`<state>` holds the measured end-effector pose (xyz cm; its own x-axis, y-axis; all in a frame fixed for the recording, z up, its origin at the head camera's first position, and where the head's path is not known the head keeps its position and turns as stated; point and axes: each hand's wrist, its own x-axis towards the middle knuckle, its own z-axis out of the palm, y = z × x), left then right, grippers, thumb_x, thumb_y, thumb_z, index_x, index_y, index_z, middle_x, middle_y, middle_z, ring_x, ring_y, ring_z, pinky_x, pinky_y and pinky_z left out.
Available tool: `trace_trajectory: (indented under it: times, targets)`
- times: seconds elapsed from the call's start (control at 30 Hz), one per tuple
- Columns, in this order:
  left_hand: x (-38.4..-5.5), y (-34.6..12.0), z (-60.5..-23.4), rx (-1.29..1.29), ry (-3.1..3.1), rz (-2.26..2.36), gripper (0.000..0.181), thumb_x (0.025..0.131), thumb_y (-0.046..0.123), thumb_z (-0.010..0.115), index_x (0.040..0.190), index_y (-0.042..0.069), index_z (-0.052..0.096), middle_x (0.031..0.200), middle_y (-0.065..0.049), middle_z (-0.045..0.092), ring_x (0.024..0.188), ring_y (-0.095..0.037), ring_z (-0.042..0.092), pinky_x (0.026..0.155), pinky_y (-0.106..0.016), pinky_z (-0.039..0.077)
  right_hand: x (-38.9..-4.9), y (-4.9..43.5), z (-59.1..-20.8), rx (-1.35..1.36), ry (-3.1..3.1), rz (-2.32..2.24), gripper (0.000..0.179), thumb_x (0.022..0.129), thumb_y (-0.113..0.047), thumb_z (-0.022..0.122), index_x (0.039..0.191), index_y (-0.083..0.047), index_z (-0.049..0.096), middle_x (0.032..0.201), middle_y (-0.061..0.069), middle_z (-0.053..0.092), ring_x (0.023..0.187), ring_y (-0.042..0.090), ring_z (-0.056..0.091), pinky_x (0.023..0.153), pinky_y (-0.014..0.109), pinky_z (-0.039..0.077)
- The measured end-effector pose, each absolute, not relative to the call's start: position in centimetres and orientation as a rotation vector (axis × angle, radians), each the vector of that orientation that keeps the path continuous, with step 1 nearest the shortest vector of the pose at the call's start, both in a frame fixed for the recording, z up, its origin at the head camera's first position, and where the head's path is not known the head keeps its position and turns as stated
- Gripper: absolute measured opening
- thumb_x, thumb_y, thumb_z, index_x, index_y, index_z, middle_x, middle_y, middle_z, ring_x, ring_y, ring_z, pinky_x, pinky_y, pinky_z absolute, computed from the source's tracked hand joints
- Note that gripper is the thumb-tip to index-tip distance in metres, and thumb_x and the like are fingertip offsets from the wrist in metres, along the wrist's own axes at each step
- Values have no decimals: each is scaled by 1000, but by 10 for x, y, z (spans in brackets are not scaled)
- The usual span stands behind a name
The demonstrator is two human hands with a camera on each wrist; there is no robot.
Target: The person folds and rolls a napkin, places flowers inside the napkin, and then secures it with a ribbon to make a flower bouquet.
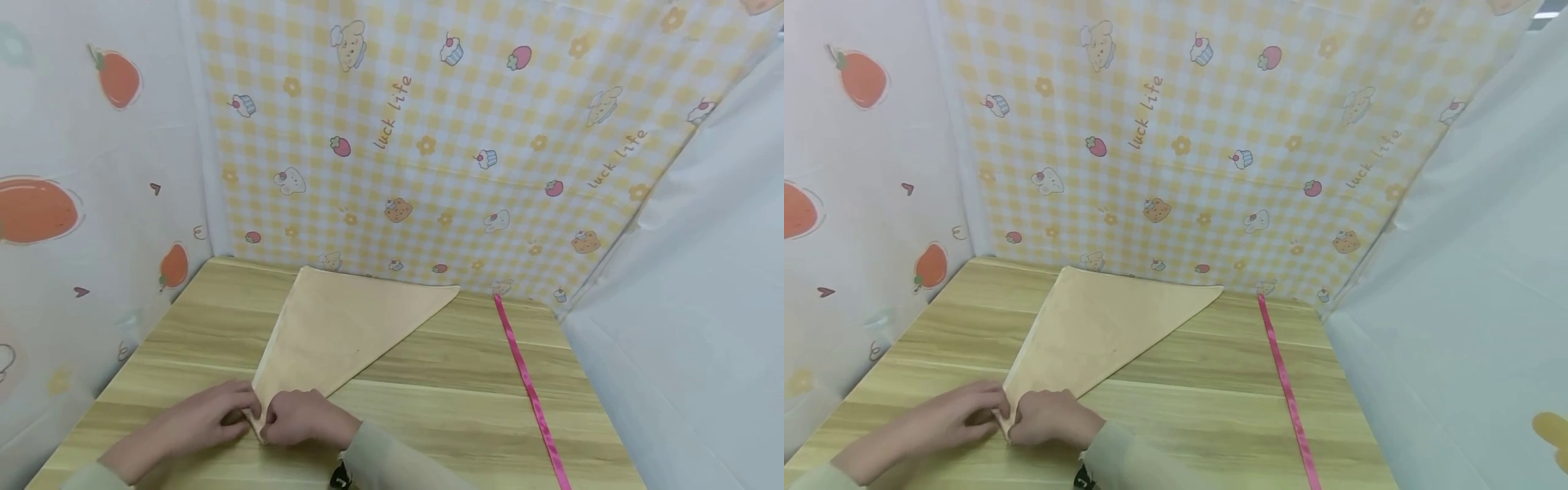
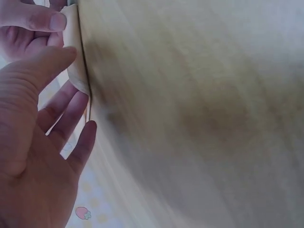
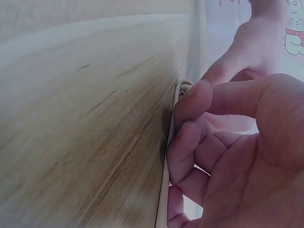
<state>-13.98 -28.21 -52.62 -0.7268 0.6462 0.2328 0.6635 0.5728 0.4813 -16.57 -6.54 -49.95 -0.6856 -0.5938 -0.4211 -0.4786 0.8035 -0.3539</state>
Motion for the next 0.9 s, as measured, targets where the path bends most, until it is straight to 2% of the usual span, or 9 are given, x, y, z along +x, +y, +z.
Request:
trace_trajectory:
  times: [0.1, 0.23, 0.33, 0.47, 0.6, 0.7, 0.9]
  targets:
    - [-142, -281, -530, -1171, -2698, -817, 31, 91, 8, 84, 103, 33, 71, 107, 19, 62, 91, 5, 54, 72, -22, 52, -167, -64, -502, -818, 2466, -290, 35, 102, -40, 64, 69, -30, 65, 58, -15, 57, 59, 8, 54, 70, 26, 43]
    - [-144, -278, -534, -1184, -2600, -739, 34, 86, 6, 88, 99, 35, 73, 108, 17, 62, 91, 3, 55, 72, -22, 52, -169, -61, -505, -872, 2472, -303, 37, 103, -38, 63, 68, -28, 54, 56, -13, 46, 54, 8, 46, 64, 26, 40]
    - [-146, -275, -534, -1159, -2523, -616, 36, 82, 11, 92, 95, 39, 74, 117, 11, 65, 101, -6, 59, 79, -28, 55, -168, -59, -505, -876, 2493, -298, 41, 102, -37, 63, 65, -26, 49, 52, -12, 38, 48, 9, 36, 54, 25, 36]
    - [-148, -272, -533, -1143, -2470, -458, 35, 78, 20, 94, 90, 44, 72, 127, 4, 68, 117, -21, 62, 89, -44, 57, -168, -57, -504, -882, 2514, -293, 35, 101, -36, 64, 69, -29, 53, 56, -15, 45, 49, 6, 41, 51, 25, 37]
    - [-150, -272, -531, -1185, -2500, -460, 31, 81, 20, 92, 92, 43, 74, 116, 16, 68, 110, -14, 64, 86, -44, 57, -165, -56, -504, -917, 2527, -297, 30, 101, -36, 66, 73, -30, 56, 63, -16, 54, 55, 5, 49, 53, 24, 41]
    - [-151, -271, -530, -1210, -2532, -511, 32, 83, 17, 90, 92, 43, 73, 106, 25, 63, 99, -2, 59, 78, -35, 53, -163, -56, -505, -912, 2557, -303, 32, 100, -36, 66, 70, -30, 56, 60, -16, 52, 53, 5, 49, 51, 24, 41]
    - [-153, -268, -528, -1212, -2629, -609, 38, 82, 11, 88, 90, 43, 69, 99, 26, 60, 92, 4, 50, 71, -25, 45, -156, -56, -507, -870, 2608, -359, 37, 98, -42, 69, 66, -31, 55, 56, -17, 49, 51, 4, 49, 49, 25, 42]
